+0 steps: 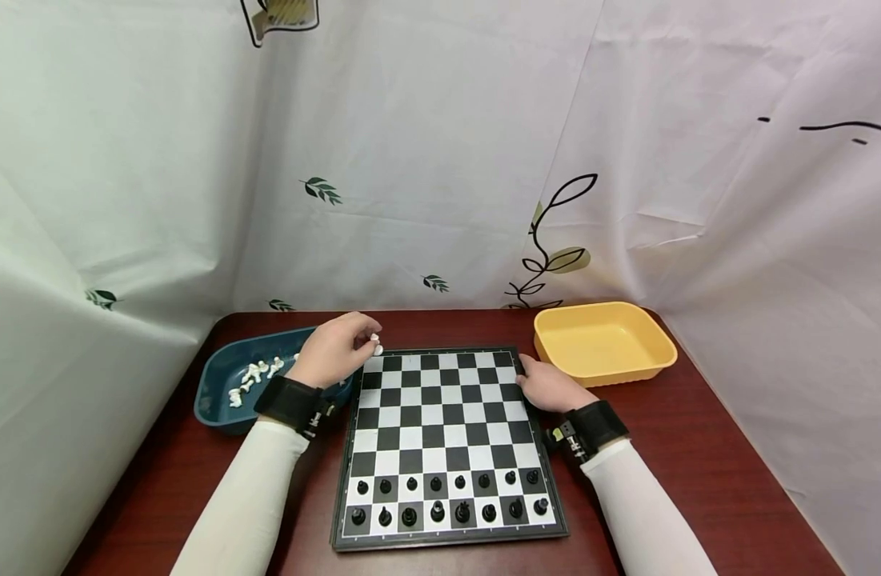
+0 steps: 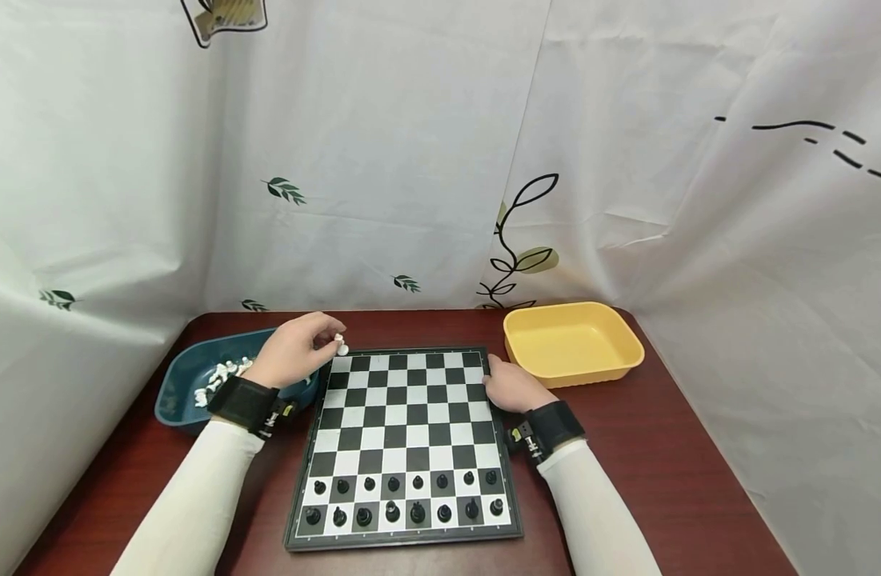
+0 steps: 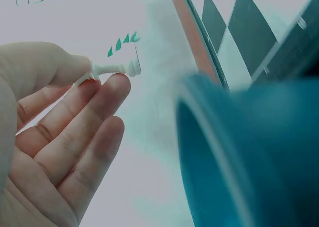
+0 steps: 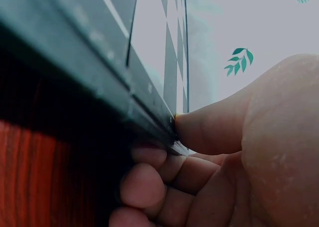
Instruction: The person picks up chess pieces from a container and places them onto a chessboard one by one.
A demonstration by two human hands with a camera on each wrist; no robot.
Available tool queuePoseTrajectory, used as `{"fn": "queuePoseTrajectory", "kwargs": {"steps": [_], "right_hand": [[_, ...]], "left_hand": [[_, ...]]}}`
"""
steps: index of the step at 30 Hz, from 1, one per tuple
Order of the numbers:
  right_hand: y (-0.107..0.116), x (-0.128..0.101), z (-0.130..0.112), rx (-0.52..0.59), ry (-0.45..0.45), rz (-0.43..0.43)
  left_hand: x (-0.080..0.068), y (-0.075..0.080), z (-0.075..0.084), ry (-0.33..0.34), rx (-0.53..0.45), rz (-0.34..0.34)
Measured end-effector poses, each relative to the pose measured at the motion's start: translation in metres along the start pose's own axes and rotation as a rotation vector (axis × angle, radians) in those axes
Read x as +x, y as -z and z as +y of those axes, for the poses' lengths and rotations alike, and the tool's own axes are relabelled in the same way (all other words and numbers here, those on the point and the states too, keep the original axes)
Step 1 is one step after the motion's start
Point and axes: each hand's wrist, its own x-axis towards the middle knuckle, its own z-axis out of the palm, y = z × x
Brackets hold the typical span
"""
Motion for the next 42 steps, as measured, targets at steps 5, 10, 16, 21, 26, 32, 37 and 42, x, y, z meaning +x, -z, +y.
{"fn": "queuePoseTrajectory", "kwargs": {"steps": [5, 10, 16, 21, 26, 32, 37, 42], "right_hand": [[0.000, 0.000, -0.001, 0.000, -0.004, 0.000], [0.000, 0.000, -0.001, 0.001, -0.017, -0.001], [-0.001, -0.001, -0.001, 0.003, -0.021, -0.005], [-0.001, -0.001, 0.000, 0.003, -0.022, 0.004], [-0.001, 0.000, 0.000, -0.010, -0.015, 0.001], [-0.001, 0.001, 0.001, -0.019, -0.009, 0.001], [-0.001, 0.000, 0.001, -0.016, -0.013, -0.003], [0.001, 0.000, 0.000, -0.012, -0.016, -0.009]], "left_hand": [[0.013, -0.010, 0.012, -0.033, -0.006, -0.037], [0.024, -0.023, 0.023, -0.116, 0.045, -0.069], [0.036, -0.041, 0.037, -0.156, 0.066, -0.134], [0.046, -0.056, 0.042, -0.181, 0.037, -0.159], [0.051, -0.067, 0.045, -0.191, 0.017, -0.171], [0.057, -0.077, 0.047, -0.207, 0.023, -0.201], [0.060, -0.083, 0.049, -0.213, 0.022, -0.197], [0.062, -0.087, 0.049, -0.197, 0.025, -0.209]]}}
